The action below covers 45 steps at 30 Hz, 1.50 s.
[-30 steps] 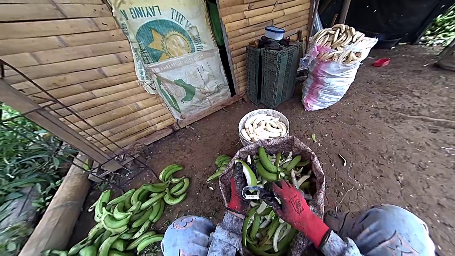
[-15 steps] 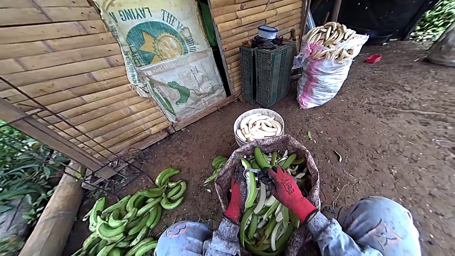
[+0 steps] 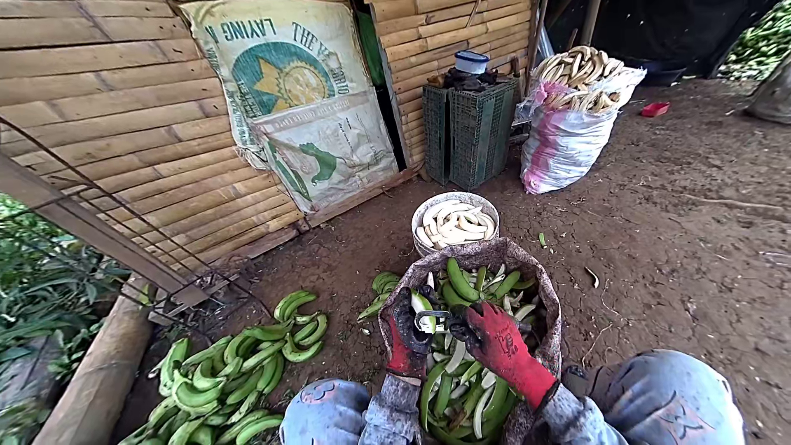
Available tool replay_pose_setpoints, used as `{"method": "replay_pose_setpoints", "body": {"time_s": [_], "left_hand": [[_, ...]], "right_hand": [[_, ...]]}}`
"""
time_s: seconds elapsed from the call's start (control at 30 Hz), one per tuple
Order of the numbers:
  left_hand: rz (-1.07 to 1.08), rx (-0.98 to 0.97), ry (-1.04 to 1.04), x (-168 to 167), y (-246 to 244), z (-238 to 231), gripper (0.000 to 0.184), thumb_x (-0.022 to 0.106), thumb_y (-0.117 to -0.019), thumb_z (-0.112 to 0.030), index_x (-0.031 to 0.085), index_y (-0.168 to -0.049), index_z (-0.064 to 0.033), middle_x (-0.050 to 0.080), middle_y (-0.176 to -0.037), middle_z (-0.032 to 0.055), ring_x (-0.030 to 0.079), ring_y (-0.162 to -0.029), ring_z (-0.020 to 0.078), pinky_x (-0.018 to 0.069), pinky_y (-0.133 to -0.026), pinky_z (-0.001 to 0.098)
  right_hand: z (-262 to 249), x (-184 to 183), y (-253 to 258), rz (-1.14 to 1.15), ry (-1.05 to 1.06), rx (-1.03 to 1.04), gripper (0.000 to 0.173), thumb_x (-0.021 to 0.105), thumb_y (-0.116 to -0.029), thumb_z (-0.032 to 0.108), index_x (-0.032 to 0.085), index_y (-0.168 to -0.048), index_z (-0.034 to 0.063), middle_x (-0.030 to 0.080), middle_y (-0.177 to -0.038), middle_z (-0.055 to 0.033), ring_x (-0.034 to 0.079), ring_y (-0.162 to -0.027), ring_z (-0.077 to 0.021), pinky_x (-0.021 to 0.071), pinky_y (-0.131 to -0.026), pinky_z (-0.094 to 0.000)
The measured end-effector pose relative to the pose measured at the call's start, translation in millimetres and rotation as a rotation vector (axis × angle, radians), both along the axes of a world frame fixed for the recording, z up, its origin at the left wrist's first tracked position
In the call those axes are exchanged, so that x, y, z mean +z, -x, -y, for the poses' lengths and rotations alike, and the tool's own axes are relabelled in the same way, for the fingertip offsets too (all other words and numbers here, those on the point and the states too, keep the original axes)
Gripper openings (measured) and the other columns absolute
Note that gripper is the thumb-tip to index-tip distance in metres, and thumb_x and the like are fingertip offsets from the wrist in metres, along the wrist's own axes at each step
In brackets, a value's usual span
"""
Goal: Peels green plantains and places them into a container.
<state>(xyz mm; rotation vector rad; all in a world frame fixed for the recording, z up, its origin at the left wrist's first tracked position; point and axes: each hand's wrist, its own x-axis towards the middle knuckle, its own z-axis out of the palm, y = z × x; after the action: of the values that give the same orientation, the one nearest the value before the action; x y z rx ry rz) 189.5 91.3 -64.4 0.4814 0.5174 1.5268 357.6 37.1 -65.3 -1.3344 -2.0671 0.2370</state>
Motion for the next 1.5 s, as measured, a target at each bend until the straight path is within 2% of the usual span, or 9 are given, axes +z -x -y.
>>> {"method": "replay_pose_setpoints", "body": {"time_s": [0.17, 0.3, 0.5, 0.63, 0.8, 1.0, 1.1, 1.33, 1.5], "left_hand": [[-0.403, 0.178, 0.002, 14.1, -10.5, 11.7, 0.037, 0.023, -0.1134, -0.024, 0.054, -0.12, -0.0043, 0.064, -0.081, 0.0018, 0.065, -0.066, 0.0086, 0.0575, -0.062, 0.024], [-0.885, 0.277, -0.03, 18.4, -10.4, 16.9, 0.044, 0.029, -0.1126, -0.021, 0.047, -0.144, 0.0033, 0.062, -0.124, 0.0139, 0.062, -0.102, 0.01, 0.0513, -0.092, 0.0261], [-1.181, 0.013, -0.246, 23.2, -20.9, 45.5, 0.041, 0.047, -0.1067, -0.012, 0.051, -0.139, 0.0128, 0.058, -0.139, 0.0238, 0.056, -0.129, 0.0135, 0.0407, -0.112, 0.0261], [-0.543, -0.098, 0.001, 8.1, -14.6, 20.1, 0.038, 0.03, -0.1098, -0.02, 0.064, -0.107, -0.0039, 0.06, -0.065, 0.0025, 0.054, -0.046, 0.008, 0.0472, -0.041, 0.0226], [0.21, -0.355, 0.029, -5.0, 8.5, -1.5, 0.052, 0.022, -0.1052, -0.038, 0.061, -0.111, -0.0047, 0.061, -0.065, 0.0037, 0.059, -0.049, 0.0138, 0.0531, -0.048, 0.0274], [-0.626, 0.017, -0.069, 13.0, -11.4, 15.2, 0.04, 0.027, -0.1103, -0.017, 0.062, -0.119, 0.0, 0.067, -0.084, 0.0021, 0.06, -0.063, 0.0047, 0.0525, -0.057, 0.0192], [-1.059, 0.06, -0.131, 16.1, -8.8, 17.8, 0.039, 0.037, -0.1087, -0.014, 0.054, -0.139, 0.0053, 0.063, -0.127, 0.0145, 0.061, -0.1, 0.0086, 0.0497, -0.09, 0.0243], [-0.427, 0.097, -0.054, 4.7, -24.3, -8.2, 0.037, 0.025, -0.1117, -0.02, 0.047, -0.134, 0.0002, 0.069, -0.103, 0.0085, 0.07, -0.086, 0.0131, 0.0601, -0.075, 0.0302], [-1.596, 0.044, -0.049, -10.0, -22.4, -25.9, 0.058, 0.049, -0.1064, -0.021, 0.032, -0.156, 0.0041, 0.046, -0.151, 0.0269, 0.047, -0.141, 0.0342, 0.0348, -0.119, 0.0459]], "right_hand": [[-8.6, 2.6, -4.7, -0.013, 0.087, 0.015, 0.042, 0.07, -0.088, 0.02, 0.069, -0.129, 0.0094, 0.069, -0.114, -0.0243, 0.066, -0.108, -0.045, 0.0535, -0.089, -0.0581], [-9.9, 3.6, -0.2, -0.007, 0.098, -0.037, 0.043, 0.066, -0.0896, 0.018, 0.068, -0.131, 0.0087, 0.067, -0.118, -0.0264, 0.065, -0.112, -0.0467, 0.0521, -0.092, -0.059], [-42.2, 12.7, -22.4, -0.136, 0.47, -0.177, 0.037, 0.049, -0.1046, 0.021, 0.061, -0.136, 0.0063, 0.068, -0.124, -0.0191, 0.065, -0.117, -0.034, 0.0488, -0.102, -0.0519], [-39.5, -1.2, -28.5, -0.236, 0.271, -0.151, 0.038, 0.056, -0.0997, 0.022, 0.065, -0.132, 0.004, 0.069, -0.121, -0.0197, 0.067, -0.114, -0.0333, 0.0504, -0.101, -0.05], [-21.8, -15.1, -24.0, -0.015, -0.121, 0.292, 0.036, 0.07, -0.0906, 0.037, 0.073, -0.118, 0.0136, 0.072, -0.11, -0.0167, 0.069, -0.106, -0.0358, 0.0558, -0.089, -0.053], [-29.2, 4.5, -13.7, -0.04, 0.124, -0.085, 0.04, 0.066, -0.0926, 0.022, 0.069, -0.129, 0.0071, 0.068, -0.116, -0.0254, 0.067, -0.108, -0.0437, 0.0542, -0.088, -0.0565], [-44.9, 20.4, -24.5, -0.106, 0.328, -0.275, 0.046, 0.061, -0.0967, 0.022, 0.059, -0.138, 0.0008, 0.063, -0.128, -0.0264, 0.064, -0.116, -0.0416, 0.0509, -0.097, -0.0553], [-37.4, 19.7, 13.8, -0.207, 0.403, -0.031, 0.058, 0.073, -0.088, 0.033, 0.061, -0.137, 0.0051, 0.071, -0.12, -0.0172, 0.068, -0.11, -0.032, 0.0524, -0.097, -0.0521], [-100.9, 38.6, -2.9, -0.092, 0.502, -0.18, 0.046, 0.069, -0.0937, 0.031, 0.063, -0.133, 0.0076, 0.07, -0.119, -0.0164, 0.067, -0.113, -0.0323, 0.0503, -0.099, -0.0537]]}}
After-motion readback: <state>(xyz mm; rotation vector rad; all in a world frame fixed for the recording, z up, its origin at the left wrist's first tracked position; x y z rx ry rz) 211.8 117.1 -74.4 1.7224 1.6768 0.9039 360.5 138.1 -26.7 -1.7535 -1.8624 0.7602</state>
